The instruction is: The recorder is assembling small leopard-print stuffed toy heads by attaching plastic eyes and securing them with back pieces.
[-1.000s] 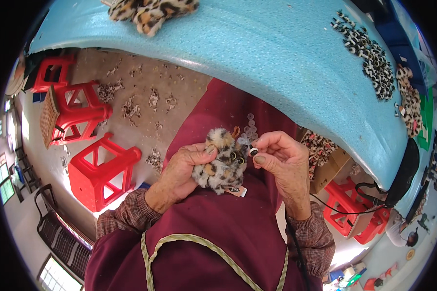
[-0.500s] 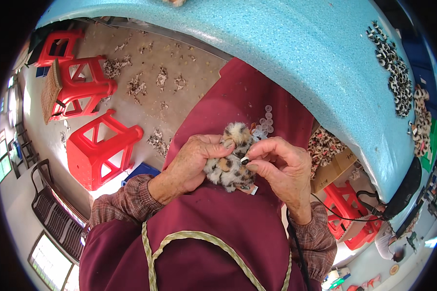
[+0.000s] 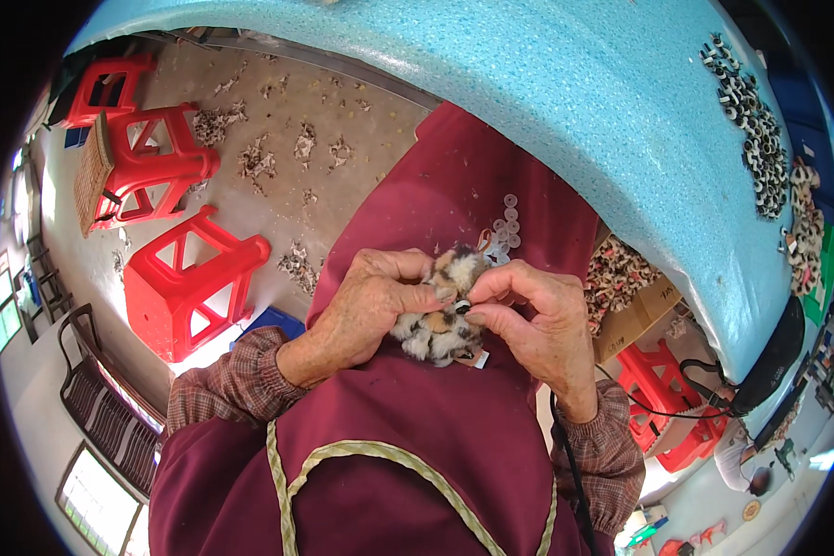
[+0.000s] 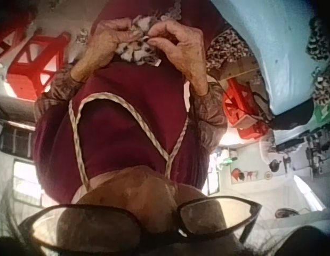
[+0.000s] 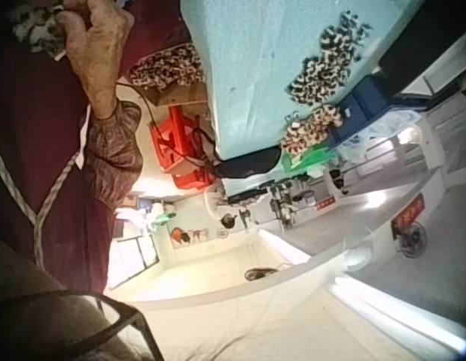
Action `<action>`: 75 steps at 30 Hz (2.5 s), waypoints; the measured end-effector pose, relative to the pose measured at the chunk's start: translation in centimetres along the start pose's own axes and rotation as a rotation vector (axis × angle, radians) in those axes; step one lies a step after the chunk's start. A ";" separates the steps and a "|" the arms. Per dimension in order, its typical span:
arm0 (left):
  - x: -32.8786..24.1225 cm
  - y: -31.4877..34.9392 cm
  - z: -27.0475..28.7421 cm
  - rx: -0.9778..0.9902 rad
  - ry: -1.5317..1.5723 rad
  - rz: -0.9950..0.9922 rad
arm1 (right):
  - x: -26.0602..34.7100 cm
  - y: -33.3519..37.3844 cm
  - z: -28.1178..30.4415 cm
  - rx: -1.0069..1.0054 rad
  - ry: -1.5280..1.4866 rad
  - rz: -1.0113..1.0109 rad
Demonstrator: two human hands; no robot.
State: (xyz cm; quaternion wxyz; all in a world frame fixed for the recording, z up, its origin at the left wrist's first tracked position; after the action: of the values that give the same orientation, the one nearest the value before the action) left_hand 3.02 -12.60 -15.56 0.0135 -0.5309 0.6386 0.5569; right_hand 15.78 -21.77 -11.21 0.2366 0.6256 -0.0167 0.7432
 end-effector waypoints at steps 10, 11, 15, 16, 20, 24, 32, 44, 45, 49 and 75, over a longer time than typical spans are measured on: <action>-2.8 1.7 -1.6 -0.012 -0.600 -0.525 | -0.3 0.8 -0.5 -0.057 0.105 0.049; -3.1 1.7 -1.7 -0.011 -0.635 -0.547 | -0.6 1.1 -0.7 -0.072 0.125 0.038; -3.0 1.7 -1.8 0.089 -0.695 -0.599 | -0.8 1.5 -1.0 -0.032 0.048 0.021; -2.8 1.9 -1.9 0.129 -0.684 -0.651 | -0.7 1.5 -0.6 -0.028 0.048 0.023; -2.9 3.1 -2.1 0.201 -0.718 -0.891 | 0.9 0.5 2.0 -0.021 -0.088 0.229; -3.9 4.5 -2.3 0.217 -0.737 -1.007 | 0.9 -0.1 0.4 0.120 -0.068 0.267; -3.9 7.6 -1.1 0.133 -0.742 -1.346 | 3.4 2.6 -2.2 0.076 -0.065 0.440; -3.6 7.9 0.3 0.156 -0.629 -1.352 | 5.5 4.1 -3.5 -0.078 0.203 0.651; -3.8 7.9 0.2 0.167 -0.667 -1.328 | 5.6 4.2 -3.5 -0.092 0.214 0.678; -3.9 7.9 0.0 0.165 -0.783 -1.255 | 6.0 4.2 -3.6 -0.092 0.222 0.684; -3.3 6.6 0.9 0.137 -0.621 -0.867 | 3.6 3.0 -5.2 0.222 -0.158 0.261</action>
State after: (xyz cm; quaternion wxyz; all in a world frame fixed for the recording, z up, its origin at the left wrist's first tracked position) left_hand -0.60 -10.98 -9.30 0.4649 -0.5543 0.3617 0.5880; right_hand 9.44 -21.59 -8.12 0.0657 0.6970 -0.0342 0.7132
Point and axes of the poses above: each hand's wrist, its own y-axis away from the middle knuckle, its own z-axis out of the back of the hand, x = y × z, the point moved 6 cm from there along -y, towards the middle knuckle, and after that the axes turned 3 degrees about y, right-handed, at the moved point
